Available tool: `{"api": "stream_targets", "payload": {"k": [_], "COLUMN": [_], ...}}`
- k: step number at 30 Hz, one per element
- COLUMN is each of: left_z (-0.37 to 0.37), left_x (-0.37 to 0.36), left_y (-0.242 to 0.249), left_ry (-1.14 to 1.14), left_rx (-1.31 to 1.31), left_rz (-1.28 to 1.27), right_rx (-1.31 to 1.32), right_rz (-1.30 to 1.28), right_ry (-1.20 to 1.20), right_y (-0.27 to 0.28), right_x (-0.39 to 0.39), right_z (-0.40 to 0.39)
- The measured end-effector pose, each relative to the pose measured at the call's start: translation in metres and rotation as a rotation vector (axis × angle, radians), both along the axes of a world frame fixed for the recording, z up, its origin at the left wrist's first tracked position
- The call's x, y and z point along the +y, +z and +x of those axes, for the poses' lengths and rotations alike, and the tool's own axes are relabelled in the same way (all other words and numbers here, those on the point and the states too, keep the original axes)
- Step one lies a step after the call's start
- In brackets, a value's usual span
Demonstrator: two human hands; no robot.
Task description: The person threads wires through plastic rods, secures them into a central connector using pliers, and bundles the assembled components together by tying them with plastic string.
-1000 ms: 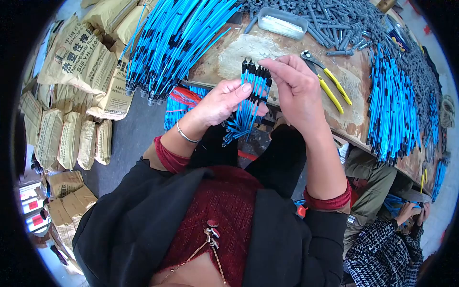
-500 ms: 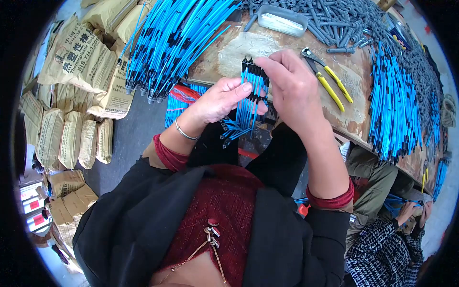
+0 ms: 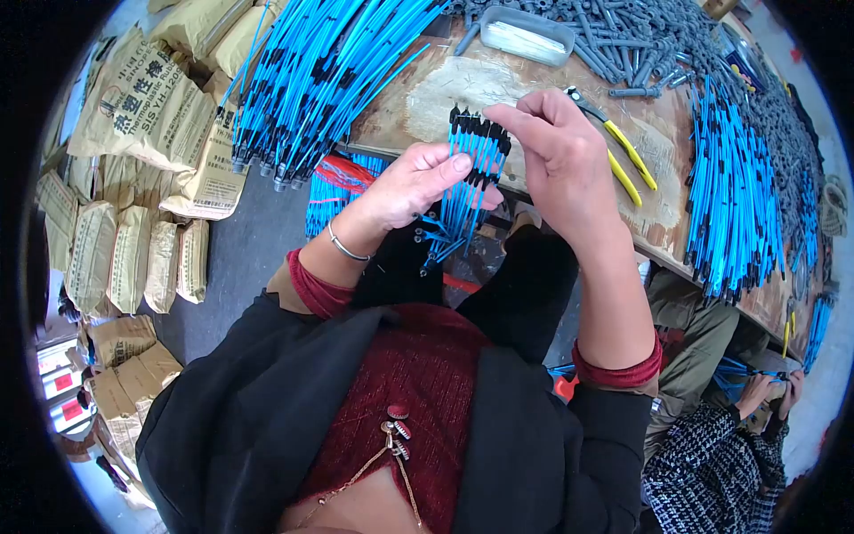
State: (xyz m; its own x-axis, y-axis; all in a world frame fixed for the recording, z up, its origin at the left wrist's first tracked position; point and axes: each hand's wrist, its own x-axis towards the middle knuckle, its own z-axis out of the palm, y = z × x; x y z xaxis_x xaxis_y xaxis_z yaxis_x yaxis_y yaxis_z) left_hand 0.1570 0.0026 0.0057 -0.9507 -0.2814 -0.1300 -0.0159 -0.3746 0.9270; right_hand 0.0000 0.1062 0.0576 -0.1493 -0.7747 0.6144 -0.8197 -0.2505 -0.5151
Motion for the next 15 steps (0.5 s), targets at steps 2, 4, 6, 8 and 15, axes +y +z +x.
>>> {"api": "stream_targets", "payload": {"k": [2,4,6,8,15], "left_z": [0.0006,0.0016,0.0022,0.0036,0.0029], "left_x": [-0.0010,-0.0021,-0.0034,-0.0043,-0.0040], "left_y": [-0.0007,-0.0015,-0.0018,-0.0014,0.0001], "left_ry": [-0.008,-0.018,-0.029,-0.033,-0.042], "left_rx": [-0.002,0.001,0.012,0.017,0.062], "left_rz": [0.004,0.010,0.018,0.026,0.141], "right_rx": [0.039,0.086,0.144,0.201,0.015], "right_rz": [-0.003,-0.007,-0.014,-0.011,-0.033], "right_ry": [-0.003,-0.009,-0.017,-0.019,0.079], "right_y": [0.0020,0.0038,0.0057,0.0090,0.0070], "right_x": [0.0000,-0.0005,-0.0012,-0.0014,-0.0041], "right_z": [0.0007,0.0016,0.0024,0.0031,0.0086]}}
